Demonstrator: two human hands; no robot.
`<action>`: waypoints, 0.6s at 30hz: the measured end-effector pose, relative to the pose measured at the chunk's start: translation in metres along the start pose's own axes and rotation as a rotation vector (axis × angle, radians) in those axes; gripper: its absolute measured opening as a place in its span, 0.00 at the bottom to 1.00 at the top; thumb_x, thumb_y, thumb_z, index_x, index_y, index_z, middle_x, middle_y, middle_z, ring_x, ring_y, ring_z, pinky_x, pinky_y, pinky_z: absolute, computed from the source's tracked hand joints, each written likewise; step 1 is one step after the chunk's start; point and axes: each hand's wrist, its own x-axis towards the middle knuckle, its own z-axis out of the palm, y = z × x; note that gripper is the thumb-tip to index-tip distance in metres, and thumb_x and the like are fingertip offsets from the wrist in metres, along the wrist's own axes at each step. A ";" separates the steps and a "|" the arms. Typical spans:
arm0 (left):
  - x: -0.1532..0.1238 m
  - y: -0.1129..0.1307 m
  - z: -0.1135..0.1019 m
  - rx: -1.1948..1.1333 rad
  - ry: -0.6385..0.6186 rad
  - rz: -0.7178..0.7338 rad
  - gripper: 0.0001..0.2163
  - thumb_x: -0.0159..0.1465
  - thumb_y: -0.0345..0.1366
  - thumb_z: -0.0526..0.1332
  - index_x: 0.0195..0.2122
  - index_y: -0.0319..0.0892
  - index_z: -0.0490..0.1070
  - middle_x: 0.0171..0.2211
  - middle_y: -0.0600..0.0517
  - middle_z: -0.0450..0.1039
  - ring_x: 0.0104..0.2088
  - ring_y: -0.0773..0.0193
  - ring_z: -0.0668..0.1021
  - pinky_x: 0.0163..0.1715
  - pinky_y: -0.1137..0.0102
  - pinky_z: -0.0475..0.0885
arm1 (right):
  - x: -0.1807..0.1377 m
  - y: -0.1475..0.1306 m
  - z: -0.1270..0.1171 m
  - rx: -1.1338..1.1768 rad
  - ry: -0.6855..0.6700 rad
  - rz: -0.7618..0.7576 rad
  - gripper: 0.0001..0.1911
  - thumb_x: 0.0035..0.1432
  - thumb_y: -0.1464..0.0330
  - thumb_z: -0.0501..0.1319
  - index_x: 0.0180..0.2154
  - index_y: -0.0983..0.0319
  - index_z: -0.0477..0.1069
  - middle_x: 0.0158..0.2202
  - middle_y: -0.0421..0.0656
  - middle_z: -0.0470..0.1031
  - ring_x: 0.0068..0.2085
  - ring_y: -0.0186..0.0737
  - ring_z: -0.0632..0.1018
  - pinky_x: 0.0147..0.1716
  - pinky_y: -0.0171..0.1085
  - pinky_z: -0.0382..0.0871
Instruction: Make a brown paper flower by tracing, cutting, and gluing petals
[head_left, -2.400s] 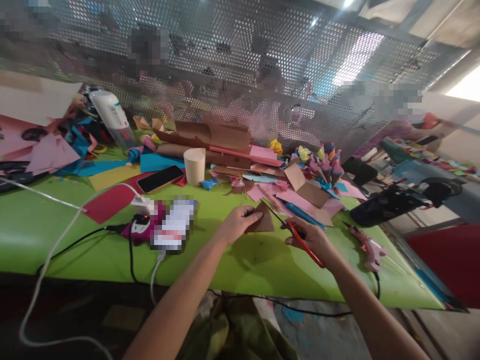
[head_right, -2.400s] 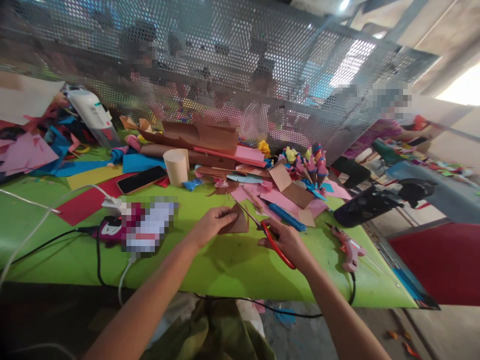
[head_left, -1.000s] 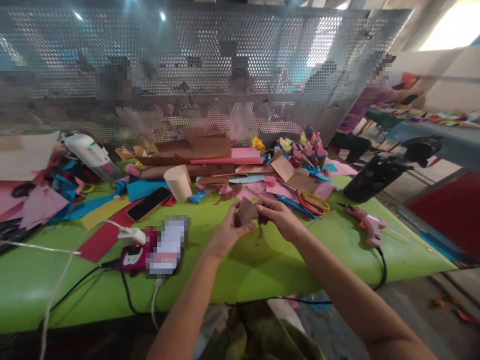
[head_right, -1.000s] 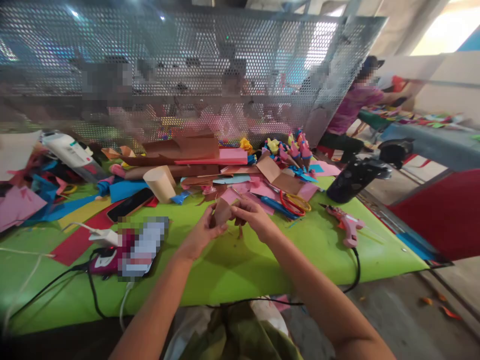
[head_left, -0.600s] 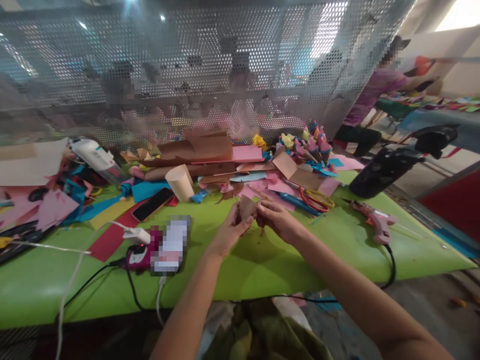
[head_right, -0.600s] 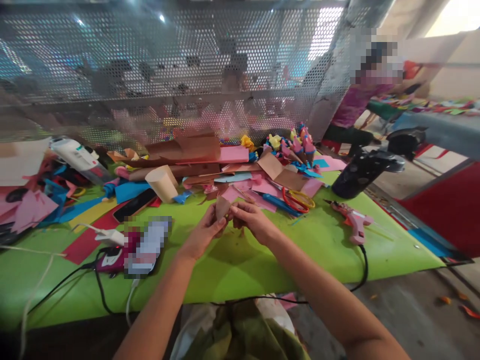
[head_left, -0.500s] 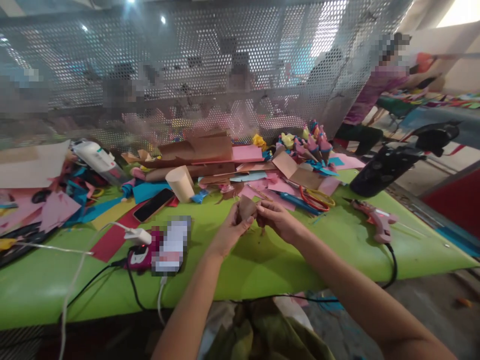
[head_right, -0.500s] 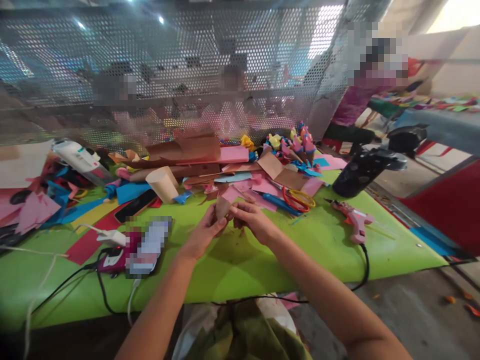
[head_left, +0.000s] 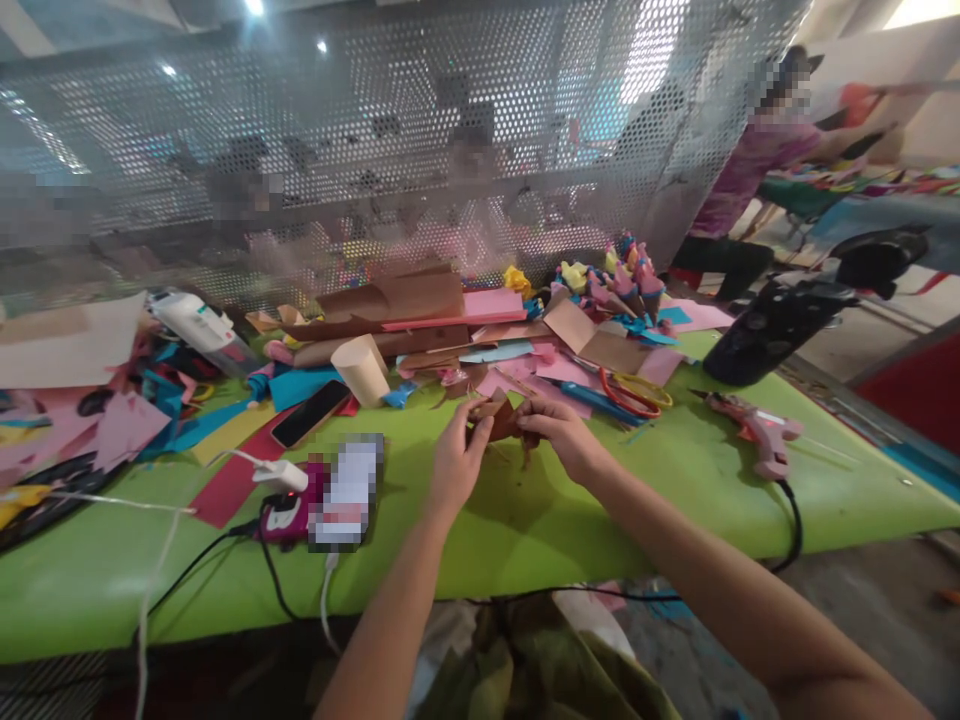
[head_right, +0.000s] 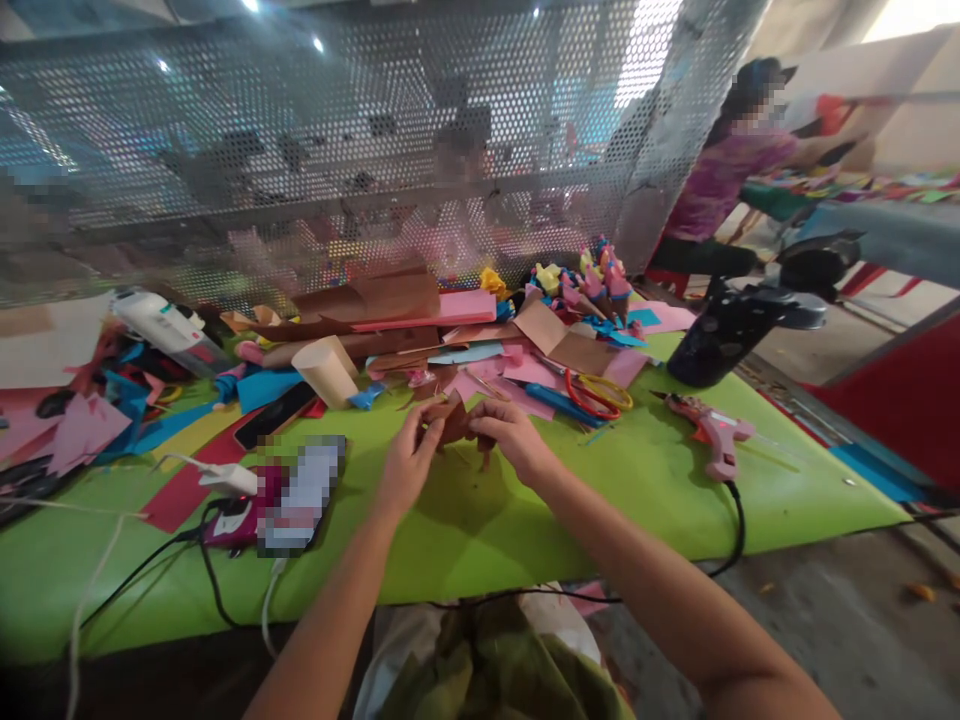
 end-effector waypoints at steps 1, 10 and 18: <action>0.000 0.000 0.000 0.049 0.020 0.009 0.18 0.65 0.51 0.61 0.49 0.43 0.73 0.42 0.46 0.78 0.39 0.58 0.79 0.40 0.67 0.72 | 0.000 0.000 0.000 -0.013 0.013 -0.010 0.08 0.41 0.63 0.65 0.25 0.60 0.72 0.22 0.38 0.73 0.22 0.34 0.70 0.20 0.34 0.63; 0.006 -0.003 0.001 -0.492 0.173 -0.269 0.22 0.55 0.51 0.68 0.42 0.39 0.77 0.40 0.46 0.83 0.44 0.53 0.81 0.49 0.60 0.74 | -0.002 -0.002 0.001 -0.072 -0.001 -0.015 0.07 0.42 0.63 0.64 0.23 0.60 0.71 0.21 0.38 0.71 0.22 0.34 0.70 0.21 0.34 0.65; 0.009 -0.005 0.003 -0.415 0.206 -0.250 0.19 0.48 0.45 0.74 0.38 0.38 0.79 0.37 0.46 0.83 0.39 0.54 0.83 0.47 0.60 0.75 | -0.005 0.005 0.005 -0.132 -0.077 -0.071 0.20 0.53 0.52 0.66 0.23 0.60 0.69 0.20 0.38 0.69 0.23 0.35 0.71 0.21 0.34 0.64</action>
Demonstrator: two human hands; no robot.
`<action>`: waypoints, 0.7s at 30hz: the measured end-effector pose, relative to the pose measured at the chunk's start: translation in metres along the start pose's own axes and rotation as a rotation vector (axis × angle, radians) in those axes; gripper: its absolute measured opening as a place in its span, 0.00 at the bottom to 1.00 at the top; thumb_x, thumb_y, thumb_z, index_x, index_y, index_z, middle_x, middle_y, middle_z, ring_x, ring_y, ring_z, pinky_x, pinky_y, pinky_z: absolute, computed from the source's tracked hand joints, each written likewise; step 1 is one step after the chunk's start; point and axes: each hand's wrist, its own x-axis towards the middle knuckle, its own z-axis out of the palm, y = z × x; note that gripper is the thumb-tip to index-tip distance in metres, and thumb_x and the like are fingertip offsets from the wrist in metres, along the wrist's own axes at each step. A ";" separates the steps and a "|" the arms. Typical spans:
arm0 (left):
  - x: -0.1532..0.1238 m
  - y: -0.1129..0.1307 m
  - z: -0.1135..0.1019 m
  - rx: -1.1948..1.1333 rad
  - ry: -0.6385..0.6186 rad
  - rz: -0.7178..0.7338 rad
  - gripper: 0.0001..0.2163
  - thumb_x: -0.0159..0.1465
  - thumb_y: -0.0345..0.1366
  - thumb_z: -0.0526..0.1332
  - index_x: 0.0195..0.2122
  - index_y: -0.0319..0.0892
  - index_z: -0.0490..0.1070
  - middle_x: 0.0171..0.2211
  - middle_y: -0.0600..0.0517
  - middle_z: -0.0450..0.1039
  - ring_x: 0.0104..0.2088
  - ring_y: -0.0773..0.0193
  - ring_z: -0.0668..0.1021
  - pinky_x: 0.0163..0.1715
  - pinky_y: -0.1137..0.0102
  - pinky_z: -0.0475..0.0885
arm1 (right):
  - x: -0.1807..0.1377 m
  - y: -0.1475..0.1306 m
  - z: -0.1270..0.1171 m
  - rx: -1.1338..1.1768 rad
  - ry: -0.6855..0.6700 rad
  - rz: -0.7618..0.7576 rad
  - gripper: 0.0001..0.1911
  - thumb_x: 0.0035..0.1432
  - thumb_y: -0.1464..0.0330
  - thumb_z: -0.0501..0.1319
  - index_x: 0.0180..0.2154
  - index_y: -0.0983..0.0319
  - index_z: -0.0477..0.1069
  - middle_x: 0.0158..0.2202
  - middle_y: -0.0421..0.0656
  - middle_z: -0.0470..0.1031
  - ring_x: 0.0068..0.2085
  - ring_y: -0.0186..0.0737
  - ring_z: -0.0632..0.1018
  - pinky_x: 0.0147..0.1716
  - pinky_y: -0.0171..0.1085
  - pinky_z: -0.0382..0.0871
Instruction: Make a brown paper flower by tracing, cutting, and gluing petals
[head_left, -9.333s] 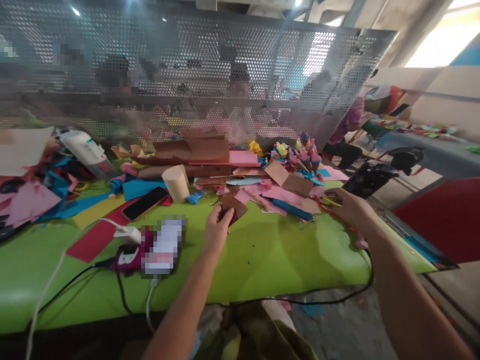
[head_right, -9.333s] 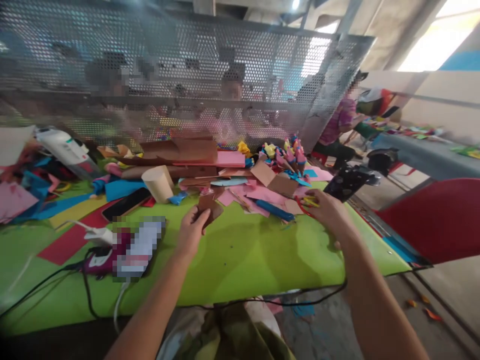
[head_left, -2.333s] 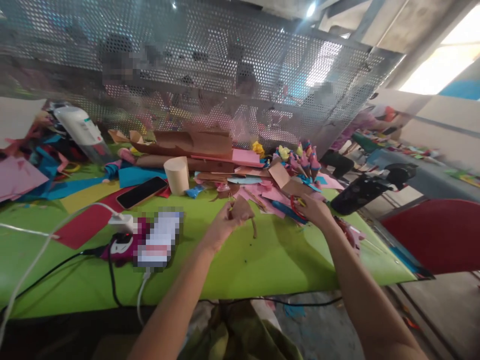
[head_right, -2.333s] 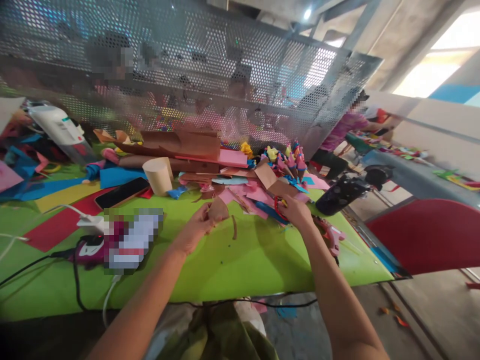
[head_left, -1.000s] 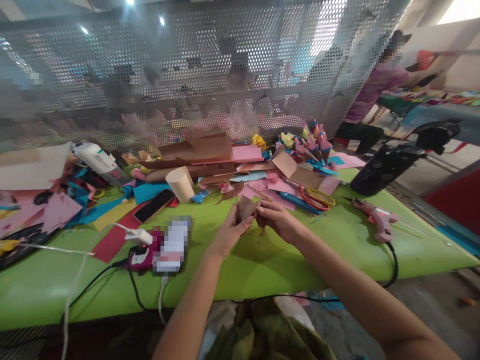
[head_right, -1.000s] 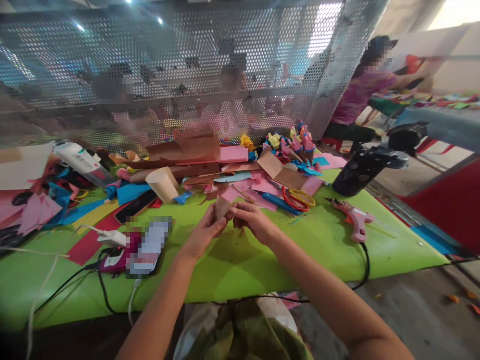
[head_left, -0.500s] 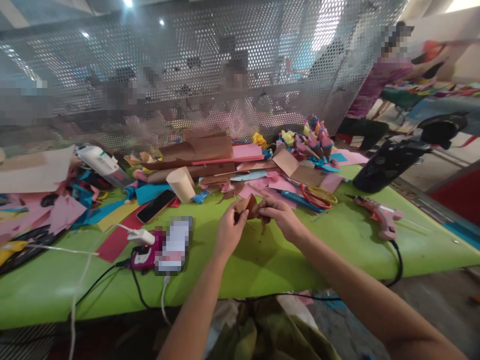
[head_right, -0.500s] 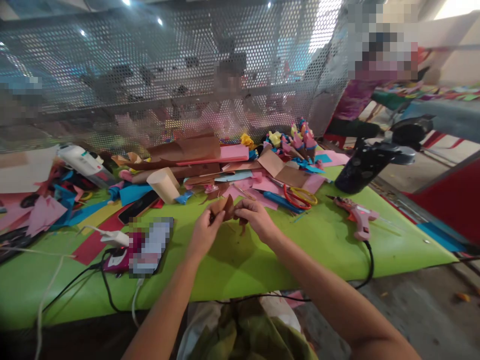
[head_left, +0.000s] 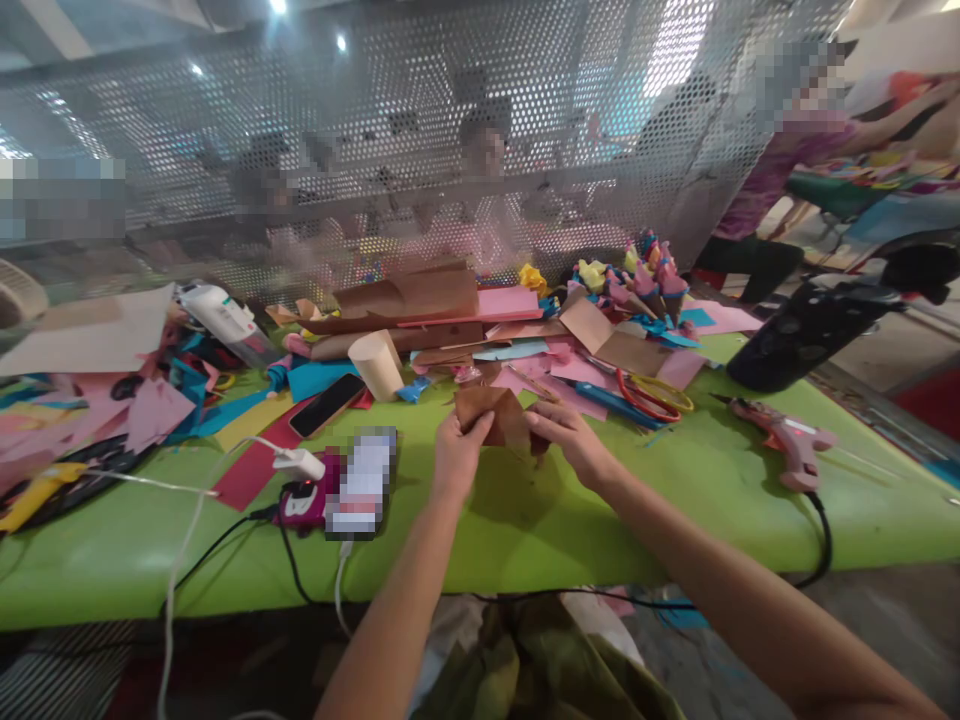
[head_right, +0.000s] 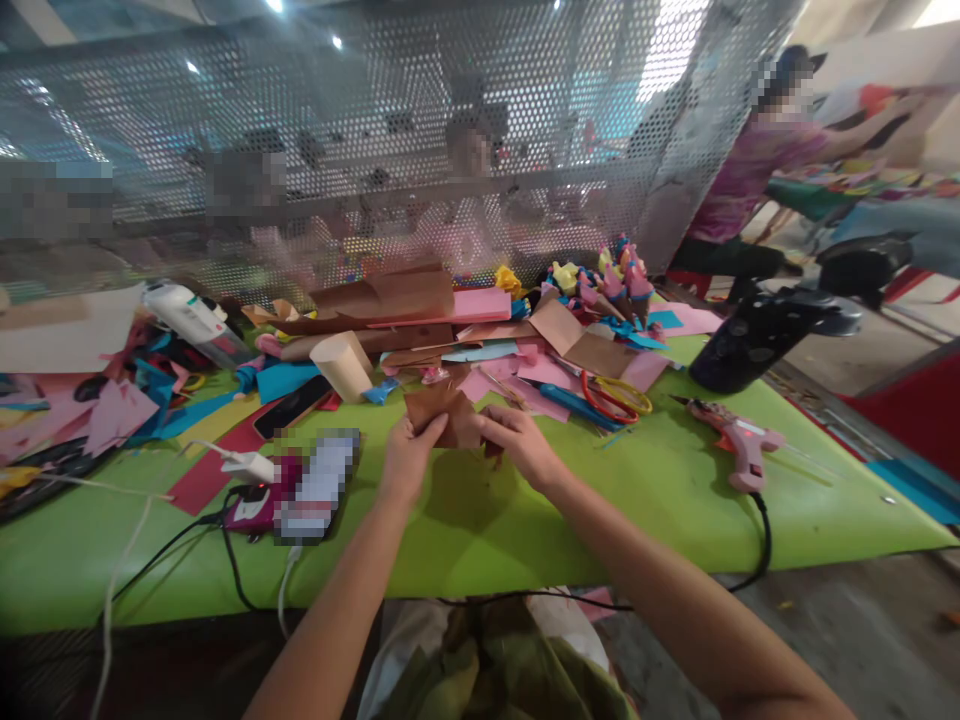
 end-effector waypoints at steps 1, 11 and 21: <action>0.000 0.000 0.000 0.015 0.013 0.001 0.19 0.48 0.45 0.74 0.37 0.38 0.79 0.37 0.46 0.83 0.39 0.54 0.83 0.46 0.61 0.76 | 0.001 0.002 0.001 -0.016 -0.010 0.011 0.21 0.51 0.50 0.68 0.24 0.60 0.69 0.20 0.38 0.69 0.22 0.34 0.71 0.21 0.33 0.64; -0.003 -0.001 0.001 -0.049 0.082 0.011 0.22 0.50 0.52 0.72 0.36 0.38 0.78 0.37 0.46 0.83 0.39 0.55 0.82 0.42 0.63 0.76 | 0.004 0.012 0.003 -0.112 -0.127 0.087 0.24 0.46 0.48 0.71 0.25 0.61 0.69 0.20 0.38 0.72 0.20 0.32 0.70 0.21 0.33 0.63; -0.003 0.010 -0.005 0.156 0.093 0.143 0.15 0.54 0.48 0.70 0.33 0.41 0.79 0.33 0.47 0.83 0.36 0.55 0.82 0.38 0.65 0.75 | -0.009 -0.019 -0.068 -0.917 0.221 -0.197 0.11 0.61 0.61 0.60 0.35 0.58 0.78 0.33 0.45 0.81 0.33 0.44 0.78 0.33 0.39 0.67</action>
